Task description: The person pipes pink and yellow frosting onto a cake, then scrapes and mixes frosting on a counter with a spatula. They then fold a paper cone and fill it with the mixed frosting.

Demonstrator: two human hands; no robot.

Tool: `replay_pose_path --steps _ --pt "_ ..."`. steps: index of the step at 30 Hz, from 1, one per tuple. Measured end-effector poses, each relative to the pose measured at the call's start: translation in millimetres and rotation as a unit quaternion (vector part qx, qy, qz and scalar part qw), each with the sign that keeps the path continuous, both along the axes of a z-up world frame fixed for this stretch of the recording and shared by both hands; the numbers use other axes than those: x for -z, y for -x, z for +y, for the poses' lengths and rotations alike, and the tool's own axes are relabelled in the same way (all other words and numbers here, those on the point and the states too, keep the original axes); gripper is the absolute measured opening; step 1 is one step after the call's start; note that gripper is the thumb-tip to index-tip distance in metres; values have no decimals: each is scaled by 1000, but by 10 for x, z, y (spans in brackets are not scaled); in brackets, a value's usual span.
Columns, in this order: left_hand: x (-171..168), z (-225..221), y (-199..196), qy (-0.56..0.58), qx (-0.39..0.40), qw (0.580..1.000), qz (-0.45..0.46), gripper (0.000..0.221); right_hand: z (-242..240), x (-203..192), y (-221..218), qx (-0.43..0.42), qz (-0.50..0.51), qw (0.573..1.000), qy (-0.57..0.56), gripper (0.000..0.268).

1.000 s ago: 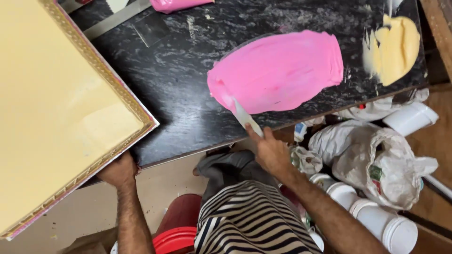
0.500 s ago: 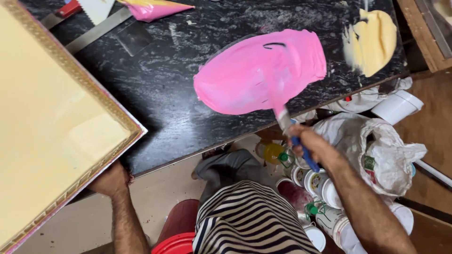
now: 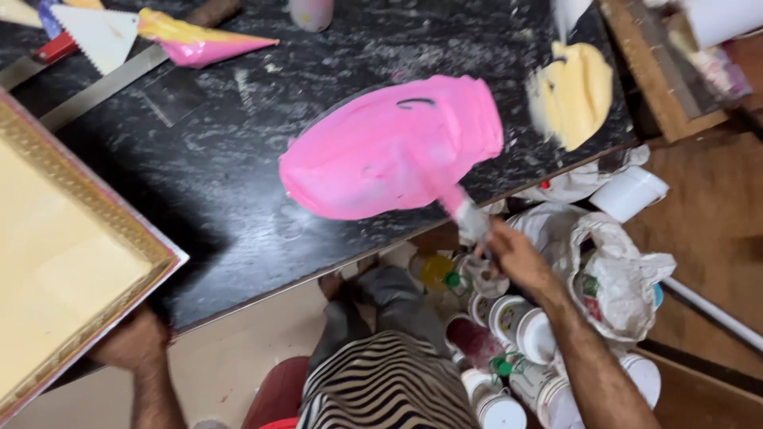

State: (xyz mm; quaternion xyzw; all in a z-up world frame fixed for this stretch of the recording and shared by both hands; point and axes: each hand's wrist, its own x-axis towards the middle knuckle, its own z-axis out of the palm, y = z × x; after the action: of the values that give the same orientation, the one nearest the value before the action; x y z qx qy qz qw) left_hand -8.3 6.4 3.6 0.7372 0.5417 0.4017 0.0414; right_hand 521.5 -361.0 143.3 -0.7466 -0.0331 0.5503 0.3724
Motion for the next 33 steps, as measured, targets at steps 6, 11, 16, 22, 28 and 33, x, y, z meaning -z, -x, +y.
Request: replay_pose_path --steps 6,11,16,22,28,33 --pt "-151 -71 -133 -8 45 999 22 41 -231 523 -1407 -98 -440 892 33 60" --pt "-142 -13 -183 -115 -4 988 104 48 -54 731 -657 -103 -584 803 55 55" --pt "-9 -70 -18 14 -15 996 81 44 393 523 833 -67 -488 862 122 60" --pt "256 -3 -37 -24 -50 985 166 45 916 557 2048 -127 -483 864 66 59" --pt "79 -127 -93 -24 -64 986 154 41 1278 402 2396 -29 -207 963 -168 58" --pt "84 -46 -217 -32 -62 994 89 42 1422 -180 1945 99 156 950 -251 53"
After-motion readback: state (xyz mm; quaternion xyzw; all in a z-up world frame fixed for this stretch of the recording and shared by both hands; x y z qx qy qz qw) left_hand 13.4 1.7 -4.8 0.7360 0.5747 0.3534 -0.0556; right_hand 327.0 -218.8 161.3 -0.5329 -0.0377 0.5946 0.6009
